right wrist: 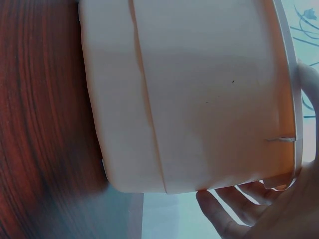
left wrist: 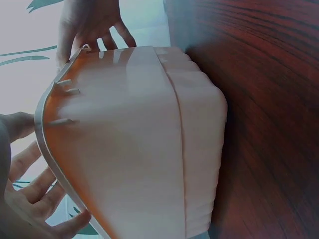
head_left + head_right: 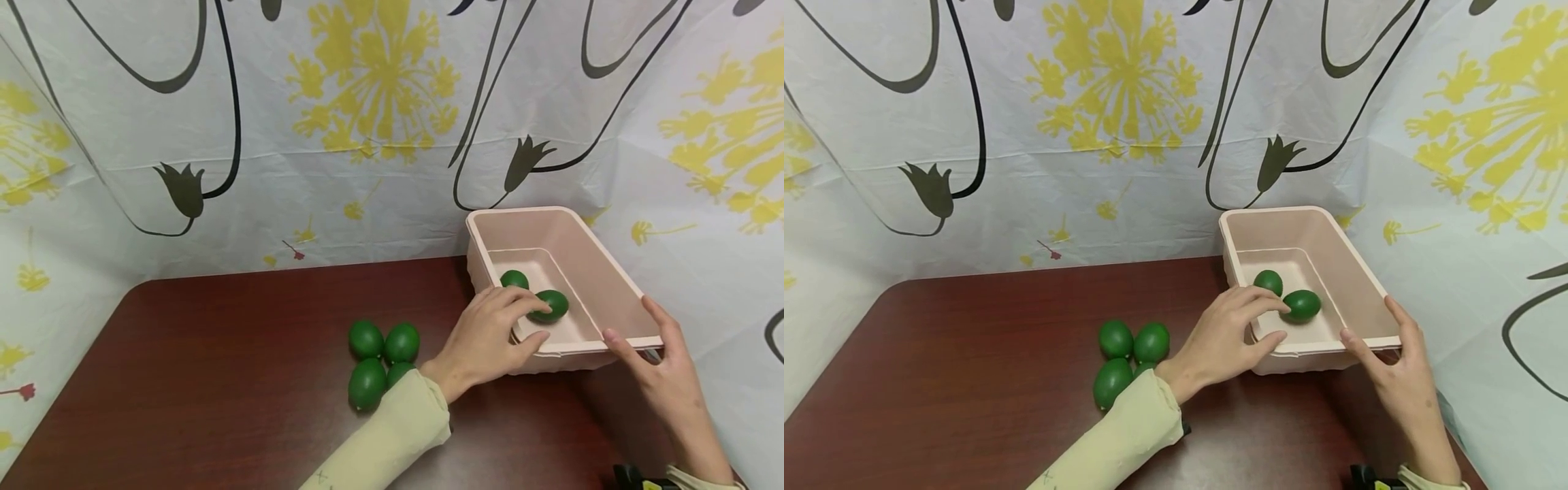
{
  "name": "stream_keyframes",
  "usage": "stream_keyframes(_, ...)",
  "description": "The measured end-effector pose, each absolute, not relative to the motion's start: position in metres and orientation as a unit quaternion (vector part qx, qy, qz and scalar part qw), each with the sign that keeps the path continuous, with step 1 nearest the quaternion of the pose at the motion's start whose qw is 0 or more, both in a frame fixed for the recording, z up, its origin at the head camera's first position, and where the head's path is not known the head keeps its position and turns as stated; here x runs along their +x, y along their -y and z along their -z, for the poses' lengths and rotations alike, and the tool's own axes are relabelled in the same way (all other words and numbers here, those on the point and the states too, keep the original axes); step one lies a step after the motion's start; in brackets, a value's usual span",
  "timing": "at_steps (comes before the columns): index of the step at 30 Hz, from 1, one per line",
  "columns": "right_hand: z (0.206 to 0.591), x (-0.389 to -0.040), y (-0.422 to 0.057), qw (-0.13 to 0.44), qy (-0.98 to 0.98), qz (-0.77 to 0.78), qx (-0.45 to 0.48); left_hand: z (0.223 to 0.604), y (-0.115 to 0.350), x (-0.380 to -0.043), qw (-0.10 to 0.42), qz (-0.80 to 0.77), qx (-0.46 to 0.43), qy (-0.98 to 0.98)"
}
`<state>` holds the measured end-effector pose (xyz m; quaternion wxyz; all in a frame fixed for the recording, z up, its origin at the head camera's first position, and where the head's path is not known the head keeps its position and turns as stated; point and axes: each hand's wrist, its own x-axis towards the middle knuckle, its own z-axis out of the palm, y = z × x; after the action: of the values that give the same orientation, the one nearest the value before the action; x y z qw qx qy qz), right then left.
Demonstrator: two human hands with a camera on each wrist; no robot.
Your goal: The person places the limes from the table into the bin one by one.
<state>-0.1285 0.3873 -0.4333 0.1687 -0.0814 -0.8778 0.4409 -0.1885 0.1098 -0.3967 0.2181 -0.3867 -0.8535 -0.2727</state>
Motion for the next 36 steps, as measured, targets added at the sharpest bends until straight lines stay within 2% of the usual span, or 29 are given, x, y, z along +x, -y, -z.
stream_keyframes(13, 0.434, -0.129, -0.388, 0.171, 0.874, -0.448, -0.081, 0.406, -0.090, -0.190, 0.208, 0.360, -0.376, 0.828)
stream_keyframes(36, 0.434, -0.129, -0.387, 0.164, 0.870, -0.457, -0.084, 0.419, -0.052, -0.190, 0.180, 0.370, -0.335, 0.848)
